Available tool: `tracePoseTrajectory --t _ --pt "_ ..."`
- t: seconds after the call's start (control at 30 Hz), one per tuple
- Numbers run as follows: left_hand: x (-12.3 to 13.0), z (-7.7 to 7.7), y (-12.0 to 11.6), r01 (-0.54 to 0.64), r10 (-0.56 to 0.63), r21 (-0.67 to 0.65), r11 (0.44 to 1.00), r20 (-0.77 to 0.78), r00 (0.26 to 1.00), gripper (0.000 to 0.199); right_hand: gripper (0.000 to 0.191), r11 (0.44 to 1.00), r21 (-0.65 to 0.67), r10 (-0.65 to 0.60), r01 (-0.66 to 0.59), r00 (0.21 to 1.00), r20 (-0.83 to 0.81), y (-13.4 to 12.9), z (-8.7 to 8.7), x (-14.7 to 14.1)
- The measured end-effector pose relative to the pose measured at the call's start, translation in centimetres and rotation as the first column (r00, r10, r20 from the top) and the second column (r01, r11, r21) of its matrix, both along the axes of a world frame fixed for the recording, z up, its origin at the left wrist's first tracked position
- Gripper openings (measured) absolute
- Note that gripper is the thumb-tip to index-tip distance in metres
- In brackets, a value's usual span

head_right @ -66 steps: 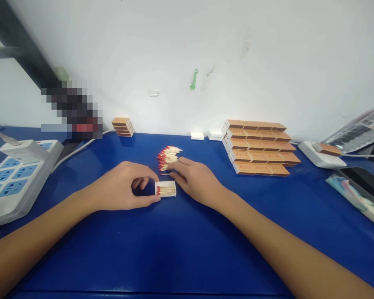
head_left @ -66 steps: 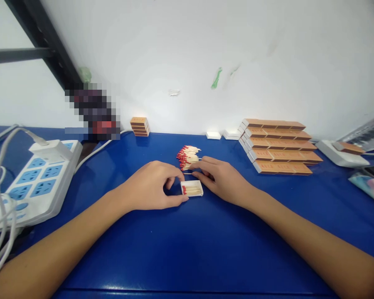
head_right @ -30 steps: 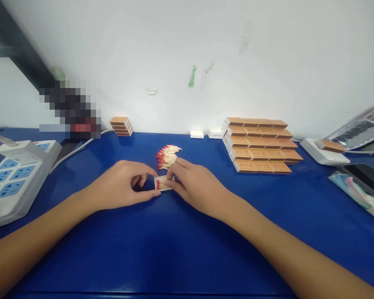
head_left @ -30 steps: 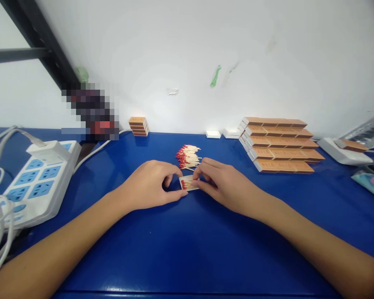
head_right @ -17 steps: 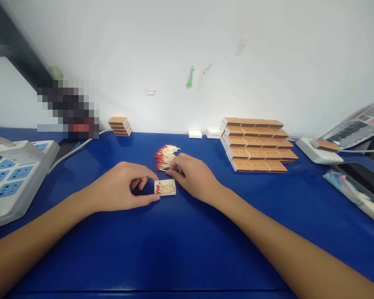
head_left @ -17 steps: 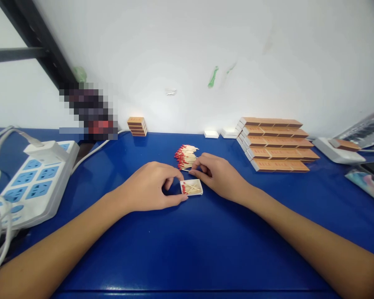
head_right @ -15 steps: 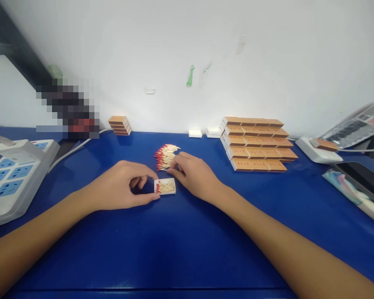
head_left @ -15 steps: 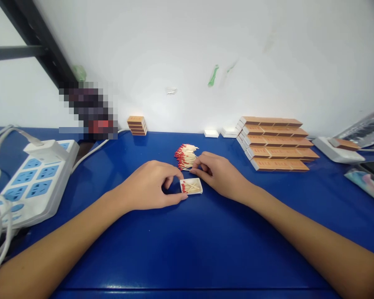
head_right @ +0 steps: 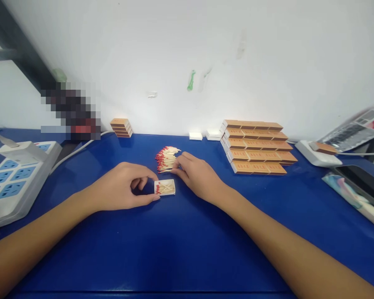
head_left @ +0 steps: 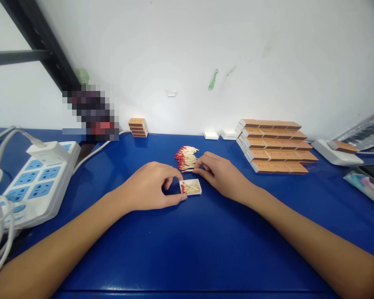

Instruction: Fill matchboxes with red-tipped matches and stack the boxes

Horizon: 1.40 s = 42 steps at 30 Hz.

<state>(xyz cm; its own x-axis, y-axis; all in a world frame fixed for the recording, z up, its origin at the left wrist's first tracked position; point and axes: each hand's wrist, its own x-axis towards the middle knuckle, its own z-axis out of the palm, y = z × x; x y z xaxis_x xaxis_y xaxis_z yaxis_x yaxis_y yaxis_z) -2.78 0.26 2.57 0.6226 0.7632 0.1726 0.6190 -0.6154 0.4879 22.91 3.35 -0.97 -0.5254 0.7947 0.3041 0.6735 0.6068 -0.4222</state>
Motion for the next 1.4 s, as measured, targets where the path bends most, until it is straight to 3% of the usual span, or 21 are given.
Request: tracePoseTrajectory --t 0.17,0.37,0.47,0.57,0.73,0.97,1.4 --pt "-0.1 -0.1 0.2 -0.036 0.036 0.003 0.999 -0.002 0.999 0.028 0.007 1.000 0.024 0.012 -0.012 1.000 -0.014 -0.6 1.2 0.5" --pt "-0.1 0.0 0.2 -0.063 0.063 0.032 0.998 -0.009 0.998 0.029 0.008 0.990 0.012 0.141 -0.142 0.989 0.050 -2.5 2.6 -0.1" --pt "0.0 0.0 0.1 -0.040 0.040 0.000 0.999 -0.003 0.999 0.029 0.012 0.989 -0.032 0.147 -0.148 0.989 -0.018 -2.3 2.1 -0.3" --pt "0.1 0.1 -0.1 -0.012 0.012 -0.047 0.999 0.002 1.000 0.029 0.012 0.996 -0.043 0.077 -0.081 0.994 -0.081 -1.4 1.2 -0.2" --pt "0.3 0.3 -0.3 0.001 -0.001 -0.065 0.998 0.005 1.000 0.029 0.011 0.997 -0.036 0.062 -0.064 0.996 -0.064 -0.5 0.0 -0.5" --pt "0.3 0.4 -0.3 -0.009 0.009 -0.074 0.997 -0.005 1.000 0.028 0.021 0.998 -0.003 0.066 -0.066 0.997 -0.030 -0.8 -0.1 -0.9" --pt "0.2 0.3 -0.2 0.012 -0.012 -0.066 0.998 0.006 1.000 0.028 0.022 0.997 0.018 0.072 -0.072 0.997 -0.004 -0.7 -0.2 -0.9"
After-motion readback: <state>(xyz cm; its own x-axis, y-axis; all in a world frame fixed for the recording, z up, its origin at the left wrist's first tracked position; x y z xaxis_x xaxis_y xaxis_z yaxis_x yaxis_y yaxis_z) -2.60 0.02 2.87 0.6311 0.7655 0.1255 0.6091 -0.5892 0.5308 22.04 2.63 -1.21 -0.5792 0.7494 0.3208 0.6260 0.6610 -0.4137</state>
